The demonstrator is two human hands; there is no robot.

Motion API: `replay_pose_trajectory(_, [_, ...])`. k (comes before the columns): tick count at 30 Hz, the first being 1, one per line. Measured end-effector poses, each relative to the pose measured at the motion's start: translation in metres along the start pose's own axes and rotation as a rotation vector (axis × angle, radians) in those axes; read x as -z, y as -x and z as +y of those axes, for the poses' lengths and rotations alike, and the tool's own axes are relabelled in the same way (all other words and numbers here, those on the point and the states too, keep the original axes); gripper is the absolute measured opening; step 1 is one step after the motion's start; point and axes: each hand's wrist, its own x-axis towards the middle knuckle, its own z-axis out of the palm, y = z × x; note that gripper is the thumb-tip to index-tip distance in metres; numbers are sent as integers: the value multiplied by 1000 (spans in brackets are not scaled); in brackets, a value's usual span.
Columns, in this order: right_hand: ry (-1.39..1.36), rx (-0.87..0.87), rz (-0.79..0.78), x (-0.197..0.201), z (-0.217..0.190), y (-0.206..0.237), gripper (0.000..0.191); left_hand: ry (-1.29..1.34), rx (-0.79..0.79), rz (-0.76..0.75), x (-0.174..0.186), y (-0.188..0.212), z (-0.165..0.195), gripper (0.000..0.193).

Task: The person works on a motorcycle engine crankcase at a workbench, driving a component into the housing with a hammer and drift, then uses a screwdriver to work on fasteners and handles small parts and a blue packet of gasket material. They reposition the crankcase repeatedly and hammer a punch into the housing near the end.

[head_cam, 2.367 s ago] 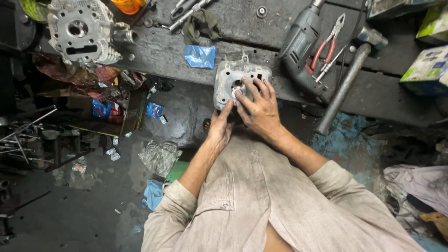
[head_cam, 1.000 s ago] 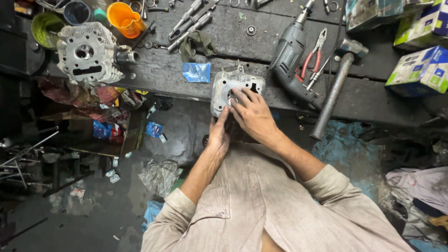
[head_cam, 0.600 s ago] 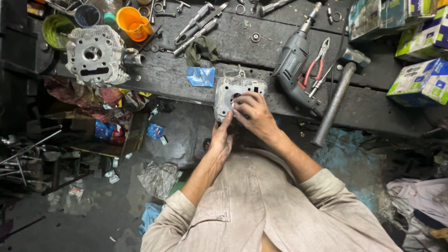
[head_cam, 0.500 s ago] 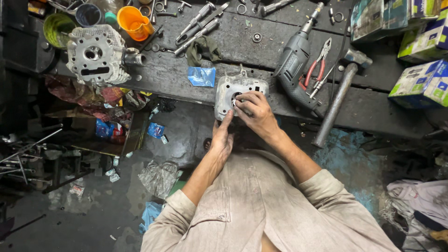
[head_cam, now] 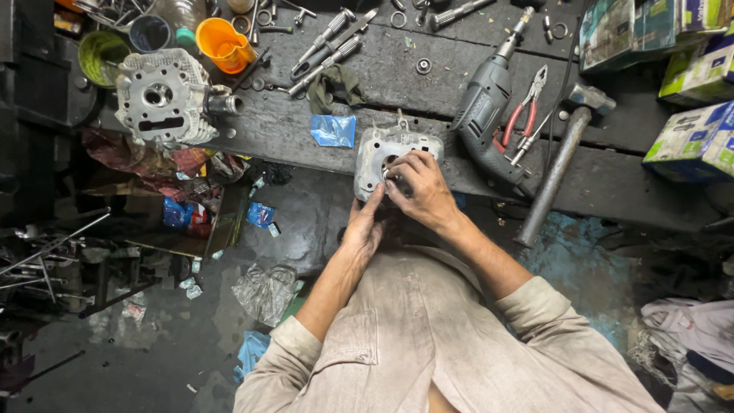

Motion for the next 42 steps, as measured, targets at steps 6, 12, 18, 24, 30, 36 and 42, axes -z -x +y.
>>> replay_pose_trajectory(6, [44,-38,68,4,-11,-3,35,22,-83,14,-3,-4,-5,79])
replay_pose_trajectory(12, [276,34,-223,18,-12,-24,52,-32,-90,43,0,-11,-3,77])
replay_pose_trajectory(18, [317,-59,493,111,50,-103,45,-118,34,17,0,-8,8,82])
replay_pose_trajectory(24, [106,-373,834,237,170,-67,13,-239,-145,27,3,8,21,88])
replay_pose_trajectory(30, [-684,-714,418,221,161,-41,12,-687,-578,31,24,11,47,91])
replay_pose_trajectory(36, [-979,-726,405,161,182,-11,21,-908,-686,146,2,15,57,72])
replay_pose_trajectory(42, [-321,-490,235,169,221,-26,22,-1138,-796,19,-66,14,75,96])
